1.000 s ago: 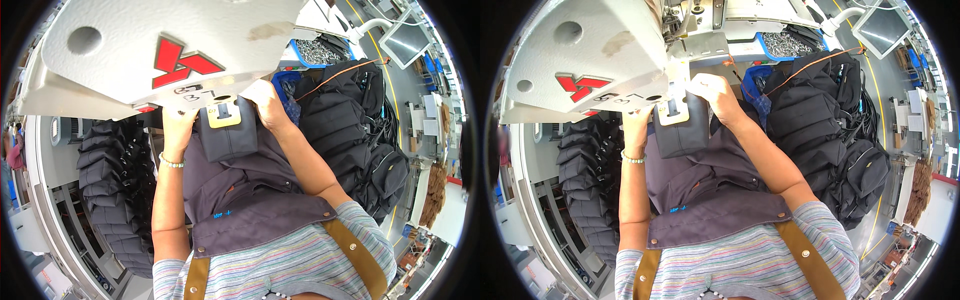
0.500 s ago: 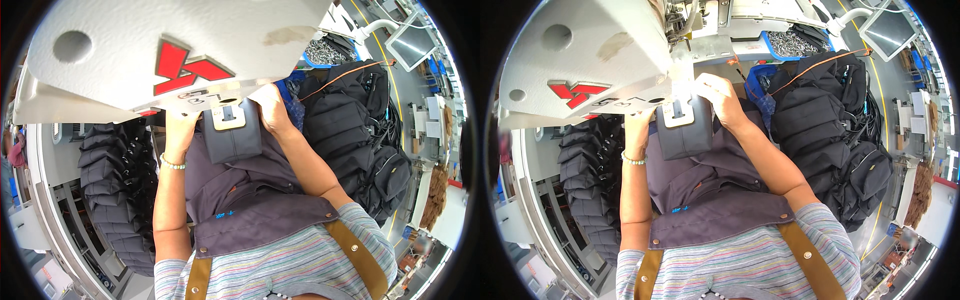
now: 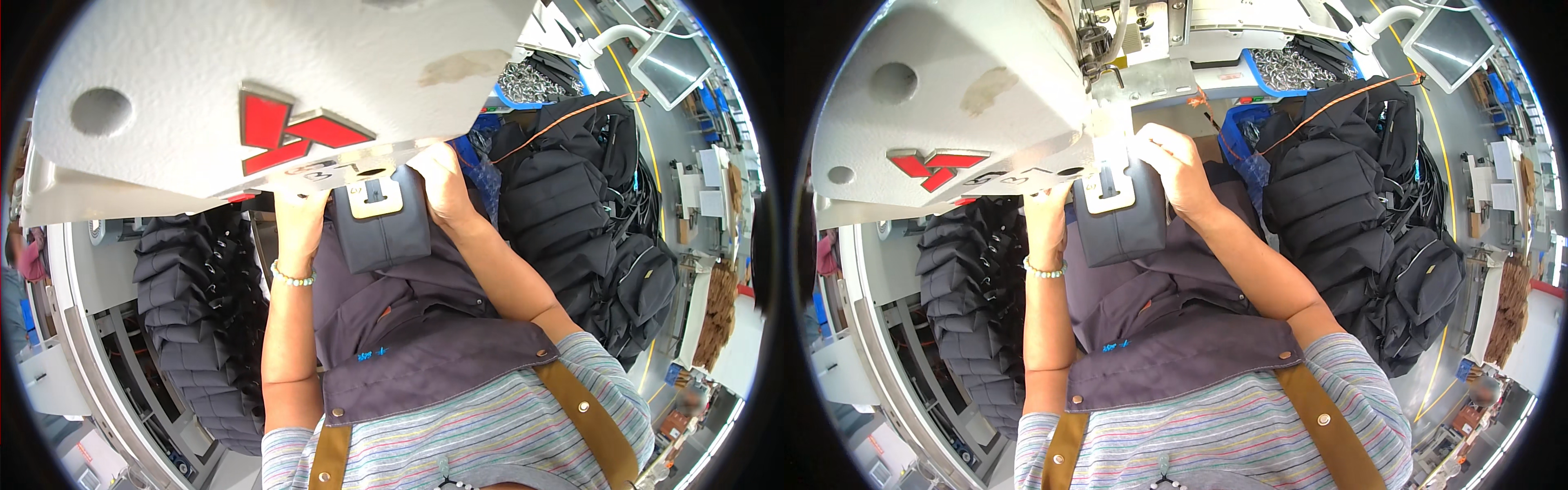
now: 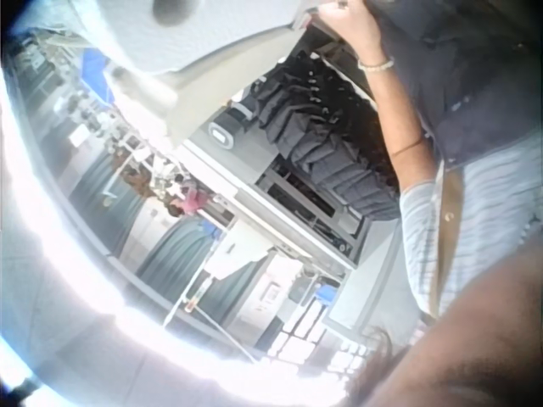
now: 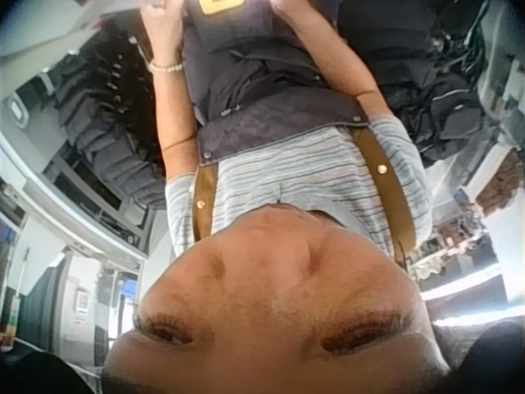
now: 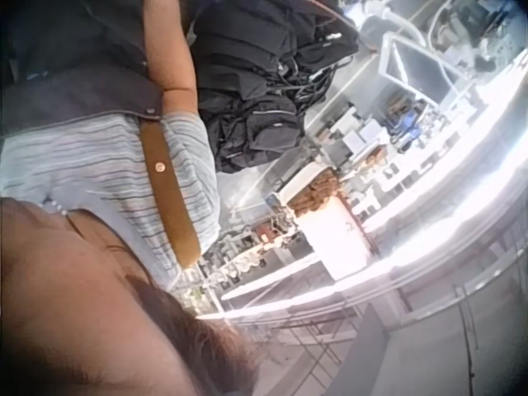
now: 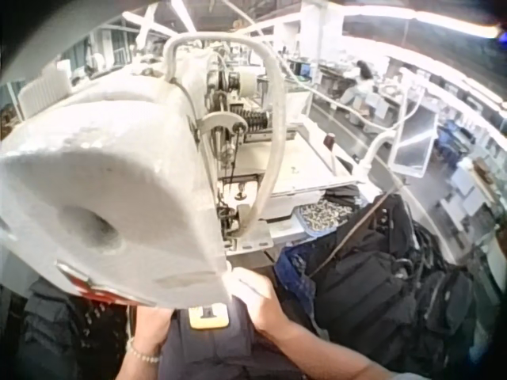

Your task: The person sews and assembles fabric components of black pouches, including labels and zippers, using an industrial sewing machine.

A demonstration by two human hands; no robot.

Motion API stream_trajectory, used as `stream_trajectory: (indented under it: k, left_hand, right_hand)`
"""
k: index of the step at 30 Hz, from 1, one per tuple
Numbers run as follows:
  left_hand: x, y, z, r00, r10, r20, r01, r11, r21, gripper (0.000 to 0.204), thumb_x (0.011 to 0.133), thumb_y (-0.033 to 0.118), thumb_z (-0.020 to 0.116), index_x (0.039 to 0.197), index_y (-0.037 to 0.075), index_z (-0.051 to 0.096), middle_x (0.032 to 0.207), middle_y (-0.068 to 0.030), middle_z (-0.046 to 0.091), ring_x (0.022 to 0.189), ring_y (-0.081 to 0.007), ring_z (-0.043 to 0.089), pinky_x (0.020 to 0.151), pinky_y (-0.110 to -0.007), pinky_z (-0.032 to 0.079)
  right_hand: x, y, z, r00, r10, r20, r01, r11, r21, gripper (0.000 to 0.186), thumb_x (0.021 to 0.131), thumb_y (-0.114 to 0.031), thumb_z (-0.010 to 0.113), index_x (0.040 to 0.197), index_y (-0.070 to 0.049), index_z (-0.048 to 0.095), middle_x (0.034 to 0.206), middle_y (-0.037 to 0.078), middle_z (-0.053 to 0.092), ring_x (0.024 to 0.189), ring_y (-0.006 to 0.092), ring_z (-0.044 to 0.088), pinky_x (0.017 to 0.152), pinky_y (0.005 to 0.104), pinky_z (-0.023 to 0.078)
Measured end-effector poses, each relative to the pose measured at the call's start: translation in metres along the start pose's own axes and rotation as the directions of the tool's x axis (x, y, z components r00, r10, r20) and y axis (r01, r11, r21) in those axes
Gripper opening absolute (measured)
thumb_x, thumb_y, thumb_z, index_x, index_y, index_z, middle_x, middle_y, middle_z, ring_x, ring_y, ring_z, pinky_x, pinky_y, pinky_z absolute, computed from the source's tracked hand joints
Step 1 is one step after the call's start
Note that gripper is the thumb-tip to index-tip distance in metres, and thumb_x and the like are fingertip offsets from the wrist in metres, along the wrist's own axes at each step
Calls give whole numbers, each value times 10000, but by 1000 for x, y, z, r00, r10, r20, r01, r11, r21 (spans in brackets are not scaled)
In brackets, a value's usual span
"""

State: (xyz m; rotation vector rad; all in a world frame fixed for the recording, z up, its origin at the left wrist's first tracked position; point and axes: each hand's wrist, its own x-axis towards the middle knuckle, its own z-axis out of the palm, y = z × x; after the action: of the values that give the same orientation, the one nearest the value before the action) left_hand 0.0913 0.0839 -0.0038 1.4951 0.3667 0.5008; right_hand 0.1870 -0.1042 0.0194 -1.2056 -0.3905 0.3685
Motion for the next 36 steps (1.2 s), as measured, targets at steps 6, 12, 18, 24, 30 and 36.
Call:
stream_trajectory:
  k: [6,12,18,24,30,36]
  left_hand:
    - [-2,0,0,997,78,3,-78,989,126,158,876,81,704,810,4,584,762,-37,606,701,-113,546,676,-280,466]
    - [3,-7,-13,993,-101,54,89,977,196,149,912,62,655,993,-36,731,847,-39,670,819,-118,596,779,-287,460]
    - [8,0,-5,996,-30,83,20,992,124,108,874,76,699,849,9,619,768,7,611,666,-68,518,608,-252,443]
    - [9,3,-3,990,-98,105,99,995,-7,155,894,112,698,958,-2,613,837,-5,631,726,-69,563,663,-248,485]
    - [8,14,0,981,-96,168,111,991,-78,221,920,98,672,1106,-9,620,960,-27,666,807,-62,592,725,-238,503]
    - [6,17,0,975,-148,167,154,988,-19,297,937,88,660,1210,-16,606,1039,-43,685,908,-83,632,817,-243,518]
  right_hand:
    - [-2,-3,3,999,43,-23,-41,997,61,163,947,-121,588,845,-3,633,780,33,633,728,91,574,689,241,433]
    - [3,9,0,1000,-9,-19,9,1000,24,174,950,-126,596,834,-5,642,769,23,626,711,89,552,675,241,422]
    - [0,4,3,997,80,-16,-79,996,44,182,951,-143,613,834,-10,651,758,16,623,702,77,537,659,241,416]
    - [-4,0,11,998,10,-67,-11,1000,-14,187,951,-134,605,821,-5,646,765,26,632,715,79,555,661,242,426]
    - [-6,4,12,990,-120,-70,108,981,-159,198,951,-124,589,822,15,644,776,39,625,710,99,569,656,256,438]
    - [-3,11,4,985,-169,-28,161,971,-178,186,938,-114,589,826,22,650,796,39,622,723,100,573,663,258,437]
